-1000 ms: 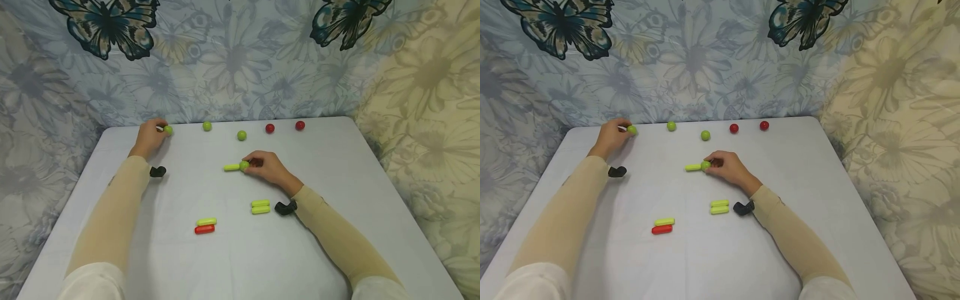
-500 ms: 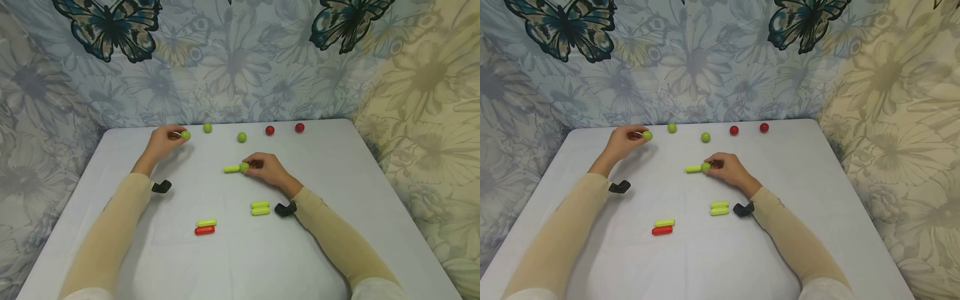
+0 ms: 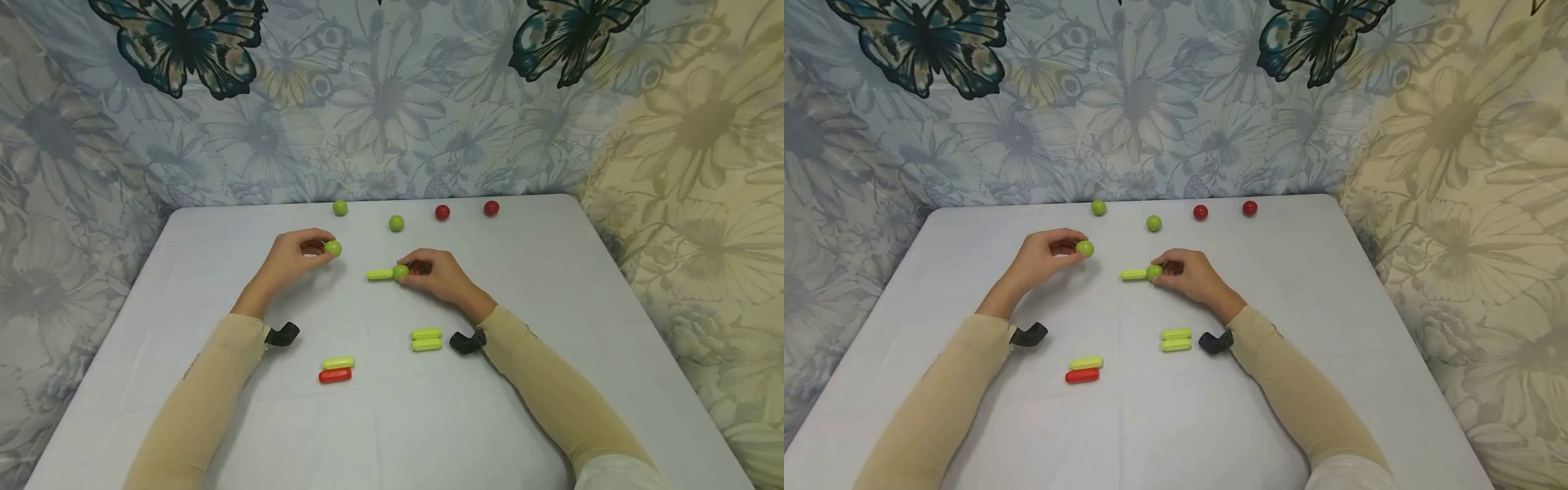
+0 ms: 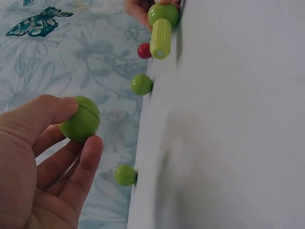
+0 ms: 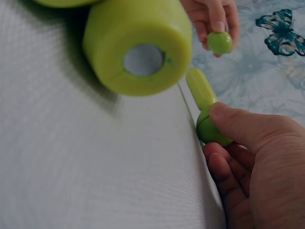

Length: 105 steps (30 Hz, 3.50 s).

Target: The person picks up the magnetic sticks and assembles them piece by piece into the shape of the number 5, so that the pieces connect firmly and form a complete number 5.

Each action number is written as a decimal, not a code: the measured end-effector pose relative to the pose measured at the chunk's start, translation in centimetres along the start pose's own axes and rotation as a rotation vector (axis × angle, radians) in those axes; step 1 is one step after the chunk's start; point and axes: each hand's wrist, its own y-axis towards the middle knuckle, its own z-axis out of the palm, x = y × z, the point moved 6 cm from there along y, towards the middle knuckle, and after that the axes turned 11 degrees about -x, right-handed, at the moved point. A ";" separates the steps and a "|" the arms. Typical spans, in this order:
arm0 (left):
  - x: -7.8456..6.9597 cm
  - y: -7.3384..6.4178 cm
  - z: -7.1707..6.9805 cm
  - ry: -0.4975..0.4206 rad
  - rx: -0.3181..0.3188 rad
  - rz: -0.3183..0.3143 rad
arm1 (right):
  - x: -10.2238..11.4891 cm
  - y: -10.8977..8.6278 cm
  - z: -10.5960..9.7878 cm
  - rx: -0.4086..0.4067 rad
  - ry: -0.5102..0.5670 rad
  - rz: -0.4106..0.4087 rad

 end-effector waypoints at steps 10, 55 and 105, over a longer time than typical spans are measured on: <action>0.3 -1.0 2.3 -0.008 0.085 0.052 | -0.2 0.0 0.1 0.001 -0.006 0.005; 2.3 -1.8 5.4 -0.107 0.121 0.007 | 0.1 0.7 0.3 0.021 -0.024 0.025; 2.7 -1.7 5.8 -0.117 0.142 0.002 | 5.9 -7.5 -2.8 0.358 -0.254 -0.013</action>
